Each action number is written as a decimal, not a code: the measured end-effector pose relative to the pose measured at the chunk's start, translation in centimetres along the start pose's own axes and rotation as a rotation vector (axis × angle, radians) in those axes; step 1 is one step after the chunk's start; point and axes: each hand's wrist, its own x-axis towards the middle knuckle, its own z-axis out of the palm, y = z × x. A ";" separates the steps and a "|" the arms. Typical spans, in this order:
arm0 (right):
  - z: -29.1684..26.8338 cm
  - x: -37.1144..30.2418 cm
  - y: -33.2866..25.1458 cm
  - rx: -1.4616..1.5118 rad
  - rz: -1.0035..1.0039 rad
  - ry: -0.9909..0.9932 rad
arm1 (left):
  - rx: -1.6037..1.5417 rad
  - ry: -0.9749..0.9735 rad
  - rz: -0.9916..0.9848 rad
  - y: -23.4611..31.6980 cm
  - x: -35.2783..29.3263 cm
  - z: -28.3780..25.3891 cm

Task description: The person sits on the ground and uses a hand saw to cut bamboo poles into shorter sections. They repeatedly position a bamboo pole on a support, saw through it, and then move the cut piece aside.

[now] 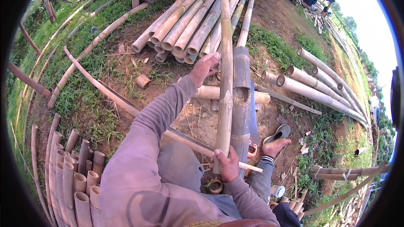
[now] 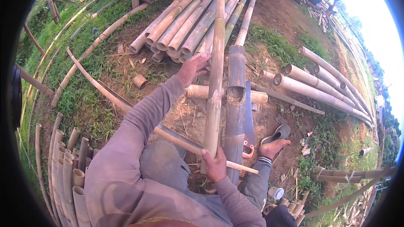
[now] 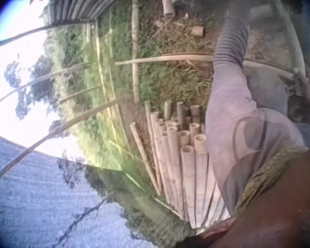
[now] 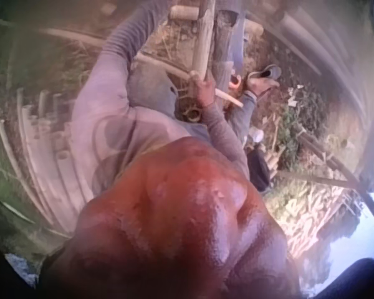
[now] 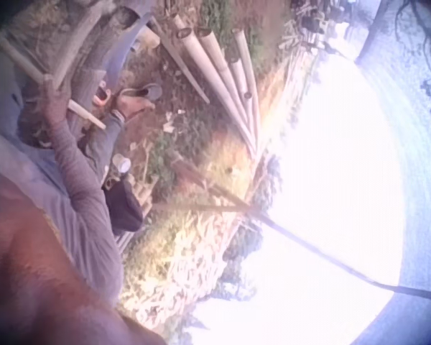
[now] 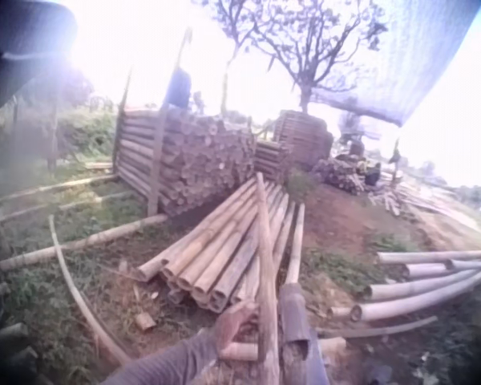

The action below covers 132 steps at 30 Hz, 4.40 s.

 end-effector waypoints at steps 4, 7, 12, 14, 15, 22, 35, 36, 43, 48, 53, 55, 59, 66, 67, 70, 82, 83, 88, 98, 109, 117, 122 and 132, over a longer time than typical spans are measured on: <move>8.0 12.3 -6.5 0.134 -0.085 -0.018 | 0.033 0.010 0.014 -4.1 -9.3 -3.9; 10.7 20.5 -10.2 0.060 -0.244 -0.009 | 0.006 -0.016 0.113 -4.2 -12.6 -3.4; 12.9 23.4 -12.0 -0.427 -0.511 -0.117 | 0.213 0.098 0.284 -4.0 -11.8 -7.6; 10.7 20.8 -9.3 -0.489 -0.694 -0.090 | 0.188 0.305 0.544 -3.9 -11.1 -8.0; 9.0 19.4 -7.4 -0.507 -0.577 -0.106 | 0.183 0.389 0.591 -3.7 -11.2 -9.0; -5.0 6.8 9.3 -0.854 -0.410 -0.002 | 0.096 0.774 0.248 -5.5 -12.1 -16.7; -7.3 -4.0 11.8 -0.986 -0.541 0.342 | 0.027 0.756 -0.004 -2.6 1.9 -23.2; -7.4 -3.8 11.9 -0.992 -0.537 0.357 | 0.069 0.842 0.011 -2.7 4.1 -22.7; -7.2 -1.9 11.9 -1.013 -0.524 0.380 | -0.138 1.034 0.073 -4.0 6.1 -22.4; -7.8 -1.6 12.4 -1.018 -0.535 0.392 | 0.012 0.971 0.208 -4.0 2.4 -21.5; -9.5 -1.9 13.3 -1.026 -0.500 0.466 | 0.171 0.915 0.298 -4.2 1.8 -22.4; -9.9 -2.1 13.8 -1.020 -0.509 0.485 | 0.317 0.917 0.346 -4.6 2.3 -24.0; -10.0 -2.4 14.0 -0.997 -0.517 0.486 | 0.535 0.928 0.359 -4.5 2.4 -25.6; -10.3 -3.0 14.1 -0.989 -0.563 0.507 | -0.043 0.796 -0.100 -3.9 0.9 -20.7; -10.5 -3.0 14.1 -0.977 -0.563 0.500 | -0.039 0.792 -0.094 -3.8 0.9 -21.0; -10.6 -2.9 14.0 -0.961 -0.560 0.483 | -0.035 0.797 -0.087 -3.5 1.5 -21.8; -10.9 -2.4 14.2 -0.995 -0.544 0.489 | -0.005 0.756 -0.103 -2.1 1.0 -20.5; -10.8 -2.4 14.1 -0.996 -0.528 0.474 | 0.035 0.769 -0.097 -2.0 1.3 -21.1; -9.9 -1.3 11.7 -0.872 -0.514 0.434 | -0.049 0.452 -0.142 -1.3 -2.1 -13.3; -3.6 12.8 0.2 -0.128 -0.138 -0.016 | 0.393 -1.125 -0.629 -13.3 -12.8 2.2; -11.9 -8.0 2.6 -0.929 -0.243 0.259 | -0.247 -0.196 -0.381 -9.0 4.5 7.4; -25.1 -19.0 6.4 -1.463 -0.293 0.421 | -0.331 -0.339 -0.499 -10.2 -9.1 10.9; -22.7 -20.8 7.4 -1.669 -0.179 0.424 | -0.327 -0.429 -0.502 -10.6 -13.3 7.3; -29.6 -25.6 9.4 -1.817 -0.305 0.582 | -0.332 -0.759 -0.688 -13.8 -16.8 10.9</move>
